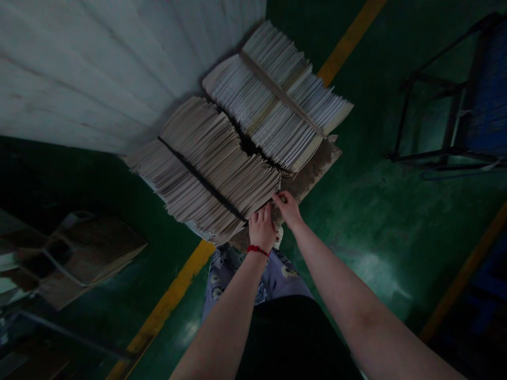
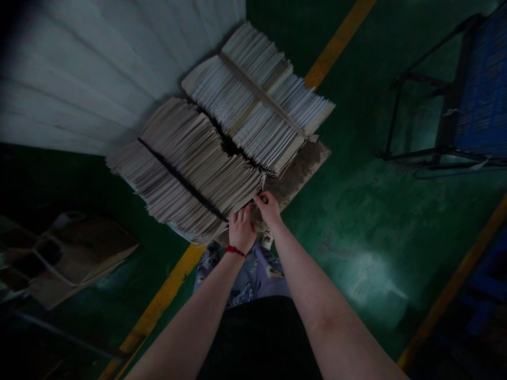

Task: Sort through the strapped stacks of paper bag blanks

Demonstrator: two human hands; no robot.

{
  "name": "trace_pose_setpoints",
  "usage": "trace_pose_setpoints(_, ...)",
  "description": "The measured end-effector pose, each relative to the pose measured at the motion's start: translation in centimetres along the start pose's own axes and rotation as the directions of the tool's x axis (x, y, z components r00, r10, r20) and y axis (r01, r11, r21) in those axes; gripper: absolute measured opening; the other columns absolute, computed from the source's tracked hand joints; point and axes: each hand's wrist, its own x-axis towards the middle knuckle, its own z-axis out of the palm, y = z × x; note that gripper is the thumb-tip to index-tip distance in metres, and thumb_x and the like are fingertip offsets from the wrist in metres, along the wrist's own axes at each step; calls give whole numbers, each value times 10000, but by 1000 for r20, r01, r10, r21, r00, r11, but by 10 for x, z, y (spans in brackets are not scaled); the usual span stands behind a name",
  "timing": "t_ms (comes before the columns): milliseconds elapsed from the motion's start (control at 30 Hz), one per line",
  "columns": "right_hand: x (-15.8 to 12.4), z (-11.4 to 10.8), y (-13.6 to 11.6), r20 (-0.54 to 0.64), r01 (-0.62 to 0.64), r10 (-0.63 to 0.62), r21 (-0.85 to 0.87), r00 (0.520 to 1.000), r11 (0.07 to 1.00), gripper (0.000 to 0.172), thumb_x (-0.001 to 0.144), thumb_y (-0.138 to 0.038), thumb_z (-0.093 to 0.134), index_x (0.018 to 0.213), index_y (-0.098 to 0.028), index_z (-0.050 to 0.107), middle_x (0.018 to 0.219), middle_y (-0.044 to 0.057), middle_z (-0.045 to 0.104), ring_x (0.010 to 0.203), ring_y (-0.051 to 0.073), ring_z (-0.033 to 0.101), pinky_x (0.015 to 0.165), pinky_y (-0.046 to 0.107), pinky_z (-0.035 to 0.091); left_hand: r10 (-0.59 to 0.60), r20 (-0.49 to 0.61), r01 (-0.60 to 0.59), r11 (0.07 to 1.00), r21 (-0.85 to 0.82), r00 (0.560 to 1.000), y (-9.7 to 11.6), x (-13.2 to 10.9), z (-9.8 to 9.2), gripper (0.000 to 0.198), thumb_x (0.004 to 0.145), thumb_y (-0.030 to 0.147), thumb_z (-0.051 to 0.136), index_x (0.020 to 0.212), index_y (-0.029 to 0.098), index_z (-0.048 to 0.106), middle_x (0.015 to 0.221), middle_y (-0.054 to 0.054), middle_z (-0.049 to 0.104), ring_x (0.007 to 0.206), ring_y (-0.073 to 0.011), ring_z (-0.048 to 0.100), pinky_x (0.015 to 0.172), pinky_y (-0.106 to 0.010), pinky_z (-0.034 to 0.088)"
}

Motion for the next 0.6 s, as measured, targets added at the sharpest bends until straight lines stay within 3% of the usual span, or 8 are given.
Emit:
trace_pose_setpoints(233, 0, 1, 4, 36, 17, -20, 62, 999, 998, 330, 798, -558, 615, 856, -233, 622, 764, -50, 586, 718, 144, 521, 703, 250, 409, 7, 19, -8, 999, 41, 1000, -2, 0, 0, 682, 832, 179, 536, 1487, 156, 346, 1300, -110, 588, 1112, -291, 506, 991, -413, 404)
trace_pose_setpoints(433, -1, 1, 0, 25, -15, 13, 81, 1000, 997, 262, 819, -497, 573, 815, -238, 609, 755, -44, 586, 742, 151, 535, 719, 252, 417, 21, 24, -23, 996, 87, 999, 0, 1, -3, 820, 816, 172, 554, 1555, 207, 199, 1247, -94, 595, 1079, -287, 495, 974, -409, 407)
trace_pose_setpoints(600, 0, 2, 0, 17, -42, 41, 73, 999, 996, 340, 842, -575, 540, 833, -242, 608, 772, -35, 612, 735, 157, 549, 715, 263, 423, 20, 54, -25, 994, 104, 998, 0, 1, -4, 781, 826, 176, 535, 1547, 219, 236, 1320, -85, 554, 1097, -291, 472, 971, -419, 415)
